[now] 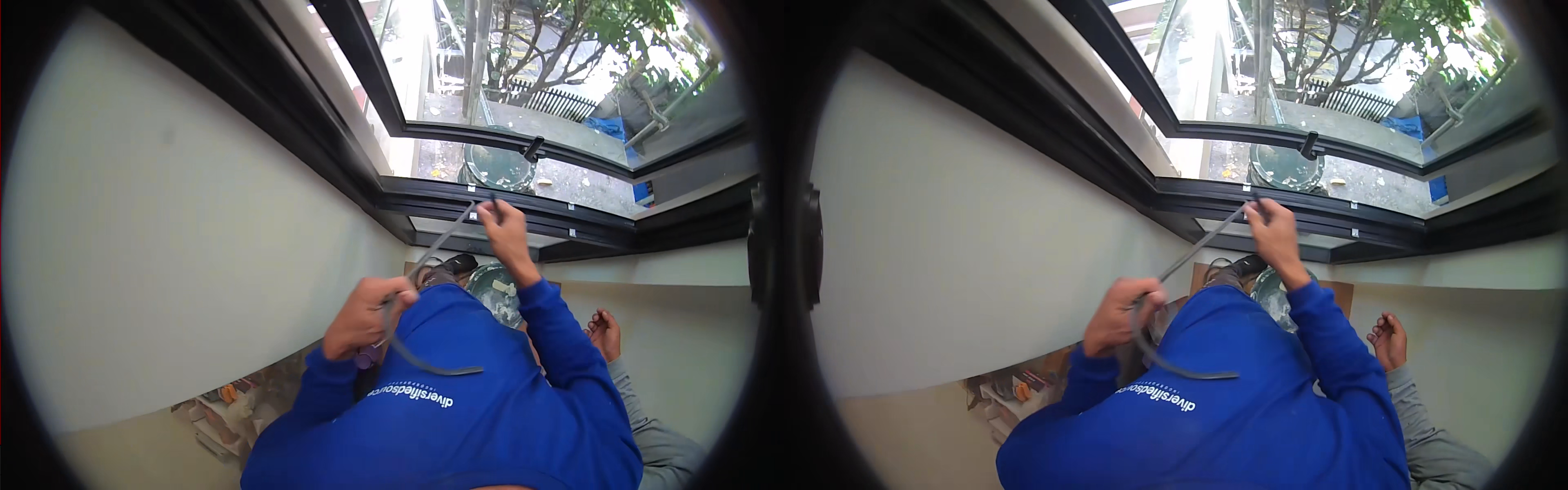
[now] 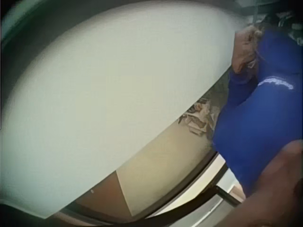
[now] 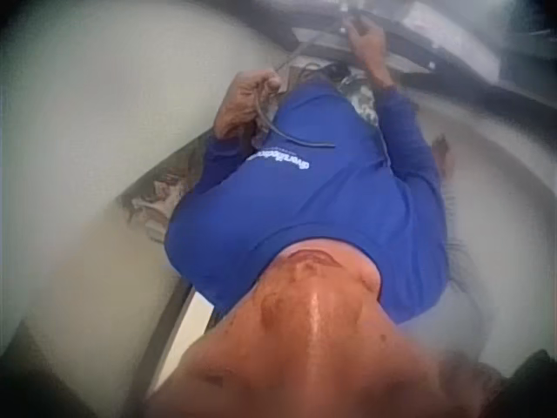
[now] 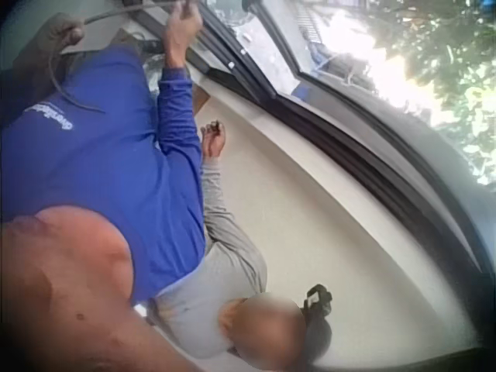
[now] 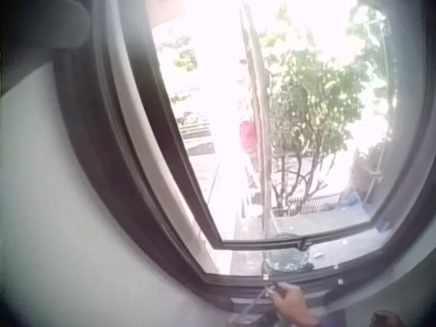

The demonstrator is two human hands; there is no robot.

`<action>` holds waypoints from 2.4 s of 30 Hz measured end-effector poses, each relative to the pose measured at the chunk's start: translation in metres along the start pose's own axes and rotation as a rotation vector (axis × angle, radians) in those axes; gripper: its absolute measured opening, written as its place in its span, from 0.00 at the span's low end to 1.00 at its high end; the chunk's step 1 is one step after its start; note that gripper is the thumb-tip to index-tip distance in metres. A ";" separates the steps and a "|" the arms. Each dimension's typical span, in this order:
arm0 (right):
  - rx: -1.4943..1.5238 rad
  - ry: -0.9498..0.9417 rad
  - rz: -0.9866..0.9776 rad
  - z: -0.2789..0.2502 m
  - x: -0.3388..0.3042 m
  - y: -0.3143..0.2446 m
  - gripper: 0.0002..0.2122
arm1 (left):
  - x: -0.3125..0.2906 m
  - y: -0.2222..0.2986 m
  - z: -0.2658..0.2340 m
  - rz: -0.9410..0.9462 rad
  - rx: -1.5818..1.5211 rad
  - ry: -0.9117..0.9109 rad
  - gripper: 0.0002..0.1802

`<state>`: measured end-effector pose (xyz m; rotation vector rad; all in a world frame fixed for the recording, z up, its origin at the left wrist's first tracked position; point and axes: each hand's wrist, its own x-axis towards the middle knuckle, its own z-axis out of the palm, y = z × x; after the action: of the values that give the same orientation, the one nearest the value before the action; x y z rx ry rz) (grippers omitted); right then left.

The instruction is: Installing a rubber gasket seal around the frame of a large glass window.

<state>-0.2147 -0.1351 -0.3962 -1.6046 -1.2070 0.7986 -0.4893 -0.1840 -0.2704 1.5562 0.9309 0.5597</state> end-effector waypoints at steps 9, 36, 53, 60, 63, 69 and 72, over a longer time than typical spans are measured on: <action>-0.098 -0.221 0.133 0.141 0.045 -0.013 0.12 | -0.115 0.005 -0.039 0.092 -0.098 0.297 0.27; 0.672 -0.361 0.217 -0.216 -0.118 -0.024 0.19 | -0.176 0.076 -0.075 0.828 -0.392 -0.566 0.25; -0.170 -0.035 0.076 0.231 0.049 0.002 0.12 | -0.155 -0.011 -0.029 0.598 -0.783 -0.068 0.31; -0.179 -0.109 0.049 0.222 0.049 0.001 0.13 | -0.137 -0.016 -0.013 0.313 -0.562 0.338 0.32; -0.135 -0.024 0.075 0.224 0.039 0.000 0.13 | -0.131 -0.025 -0.011 0.162 -0.621 0.231 0.32; -0.376 -0.104 -0.003 0.227 0.046 0.001 0.09 | -0.128 -0.046 0.001 0.061 -0.682 0.231 0.32; -0.399 -0.073 0.010 0.234 0.044 -0.002 0.08 | -0.126 -0.054 0.003 0.036 -0.718 0.284 0.32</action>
<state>-0.4110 -0.0235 -0.4730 -1.9143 -1.4807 0.6543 -0.5720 -0.2882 -0.3049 0.8574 0.7850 1.0289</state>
